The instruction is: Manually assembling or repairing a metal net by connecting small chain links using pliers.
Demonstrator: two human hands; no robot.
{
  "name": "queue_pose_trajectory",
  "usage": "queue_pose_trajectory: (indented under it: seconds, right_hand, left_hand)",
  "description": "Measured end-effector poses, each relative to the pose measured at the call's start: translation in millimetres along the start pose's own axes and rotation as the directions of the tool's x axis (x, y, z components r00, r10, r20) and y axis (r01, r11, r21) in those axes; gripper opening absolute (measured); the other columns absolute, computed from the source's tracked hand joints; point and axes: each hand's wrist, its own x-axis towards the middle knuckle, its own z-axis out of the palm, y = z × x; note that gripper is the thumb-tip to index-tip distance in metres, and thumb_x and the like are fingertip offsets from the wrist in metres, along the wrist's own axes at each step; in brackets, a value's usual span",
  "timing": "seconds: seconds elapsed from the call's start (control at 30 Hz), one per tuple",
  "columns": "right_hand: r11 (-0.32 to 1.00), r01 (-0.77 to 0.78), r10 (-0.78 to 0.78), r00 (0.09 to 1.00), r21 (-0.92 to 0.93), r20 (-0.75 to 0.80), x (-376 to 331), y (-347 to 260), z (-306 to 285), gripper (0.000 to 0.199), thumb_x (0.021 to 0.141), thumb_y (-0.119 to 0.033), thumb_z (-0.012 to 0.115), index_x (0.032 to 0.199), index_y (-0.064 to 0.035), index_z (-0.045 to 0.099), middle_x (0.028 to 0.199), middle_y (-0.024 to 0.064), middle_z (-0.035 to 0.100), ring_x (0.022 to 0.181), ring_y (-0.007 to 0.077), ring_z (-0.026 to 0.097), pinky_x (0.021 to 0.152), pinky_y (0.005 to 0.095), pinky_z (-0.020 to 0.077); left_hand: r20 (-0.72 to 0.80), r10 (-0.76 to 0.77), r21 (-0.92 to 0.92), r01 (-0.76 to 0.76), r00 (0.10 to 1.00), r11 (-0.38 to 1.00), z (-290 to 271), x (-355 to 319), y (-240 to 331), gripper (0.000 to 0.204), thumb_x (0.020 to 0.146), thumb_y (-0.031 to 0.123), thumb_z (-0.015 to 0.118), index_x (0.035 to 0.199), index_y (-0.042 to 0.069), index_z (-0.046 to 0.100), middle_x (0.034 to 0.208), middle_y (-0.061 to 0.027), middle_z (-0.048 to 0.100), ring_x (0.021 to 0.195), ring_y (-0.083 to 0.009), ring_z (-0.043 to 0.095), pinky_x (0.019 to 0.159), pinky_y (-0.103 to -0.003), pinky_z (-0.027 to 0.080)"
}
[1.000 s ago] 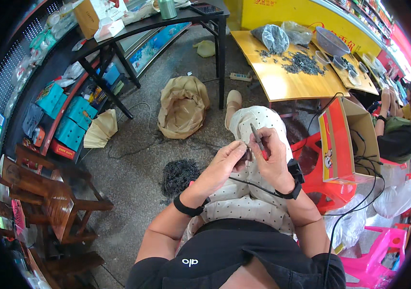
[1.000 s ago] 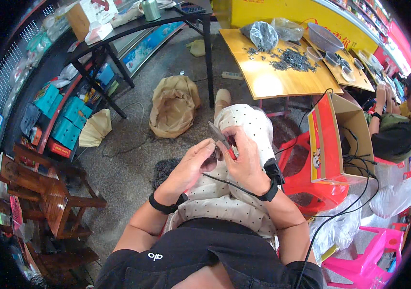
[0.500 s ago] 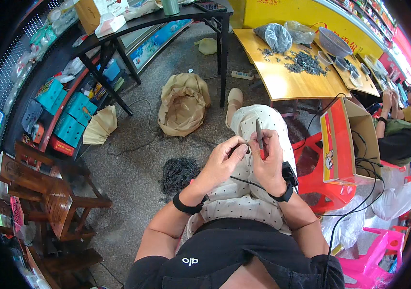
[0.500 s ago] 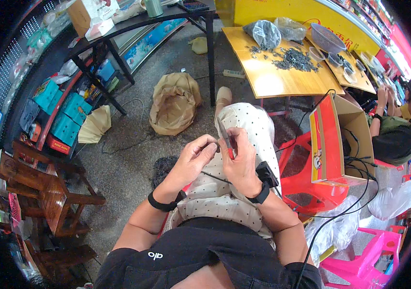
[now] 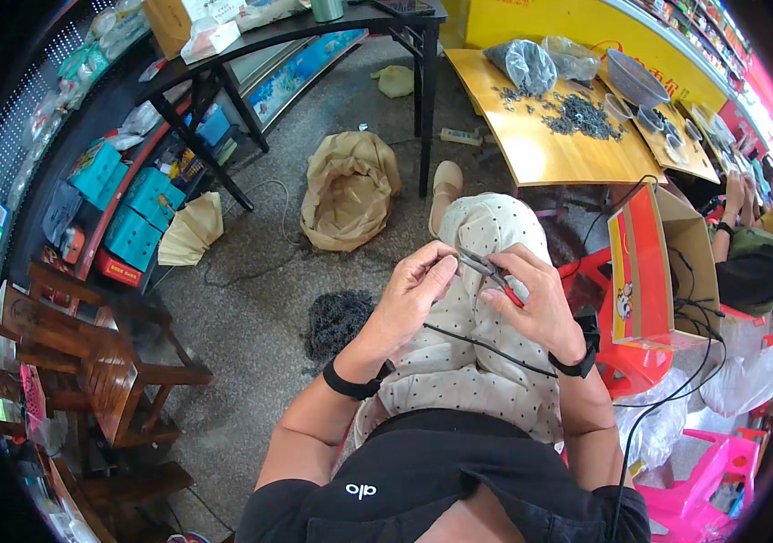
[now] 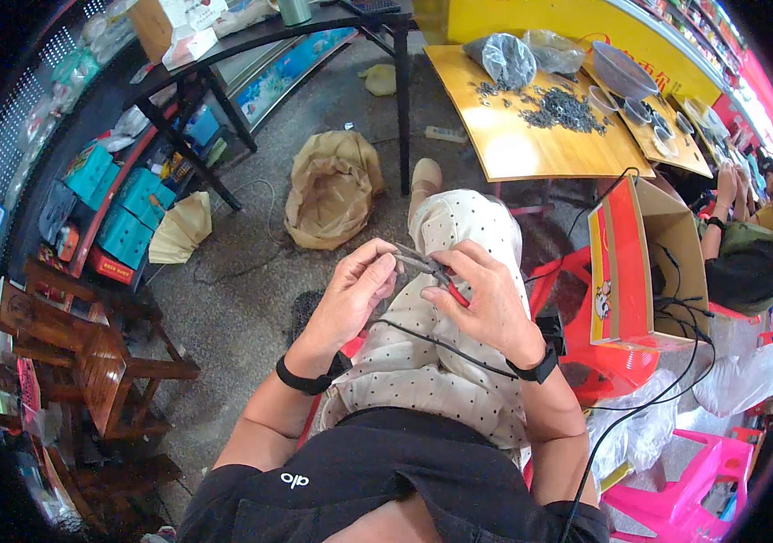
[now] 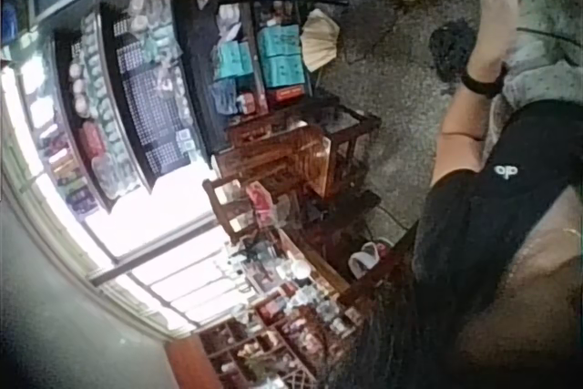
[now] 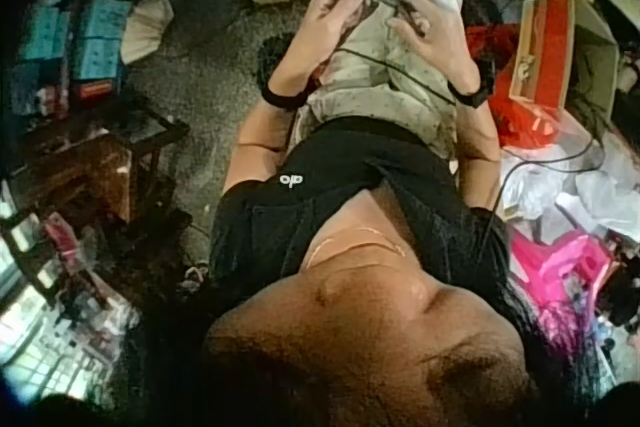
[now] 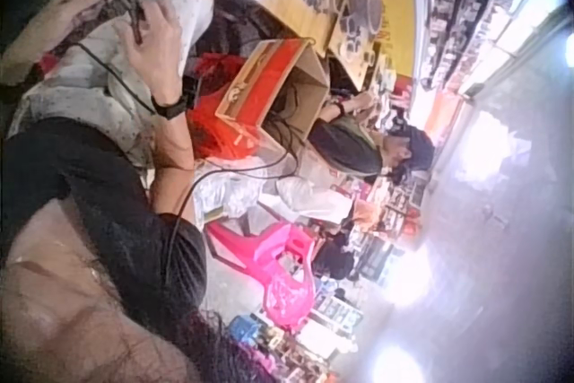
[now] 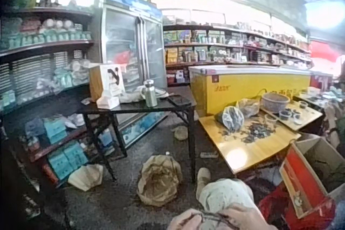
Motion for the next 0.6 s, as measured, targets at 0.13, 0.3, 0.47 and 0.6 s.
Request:
queue_pose_trajectory:
  seconds: [0.13,0.3,0.47,0.6]
  right_hand:
    - [0.998,0.029,-0.030,0.999,-0.056,-0.021,0,2,1,0.035,0.075,-0.016,0.076,0.101,0.0037,0.064,0.084,0.0162,0.058,0.073,0.0324,0.058,0.066,0.0371,0.0473]
    - [0.999,-0.002,0.001,0.999,-0.050,-0.034,-1,0,2,0.032,0.073,-0.014,0.077,0.098,0.0025,0.066,0.079,0.0145,0.058,0.070,0.0310,0.059,0.063,0.0372,0.0472]
    - [0.994,0.010,-0.021,0.995,-0.106,-0.101,-4,0,6,0.031,0.071,-0.012,0.078,0.096,0.0018,0.067,0.077,0.0132,0.059,0.068,0.0298,0.060,0.061,0.0364,0.0481]
    - [0.990,0.047,-0.070,0.982,-0.134,-0.174,-8,0,18,0.031,0.070,-0.009,0.078,0.096,0.0015,0.067,0.078,0.0133,0.060,0.068,0.0298,0.060,0.060,0.0360,0.0483]
  left_hand:
    - [0.009,0.011,-0.007,-0.011,1.000,1.000,-2,1,-2,0.015,0.100,0.018,0.051,0.099,0.004,0.057,0.075,0.0061,0.045,0.064,-0.0025,0.036,0.055,-0.018,0.029]
    - [0.015,0.019,0.042,-0.019,1.000,0.999,-3,0,1,0.016,0.100,0.018,0.051,0.099,0.004,0.057,0.074,0.0062,0.045,0.063,-0.0025,0.035,0.054,-0.018,0.029]
    - [-0.010,-0.027,-0.087,0.026,1.000,0.996,0,1,-3,0.015,0.100,0.018,0.049,0.098,0.005,0.056,0.073,0.0068,0.043,0.062,-0.0028,0.035,0.055,-0.020,0.029]
    - [0.060,-0.136,-0.453,0.148,0.989,0.879,3,1,1,0.012,0.099,0.018,0.048,0.099,0.007,0.053,0.077,0.0039,0.046,0.065,-0.0053,0.037,0.060,-0.021,0.032]
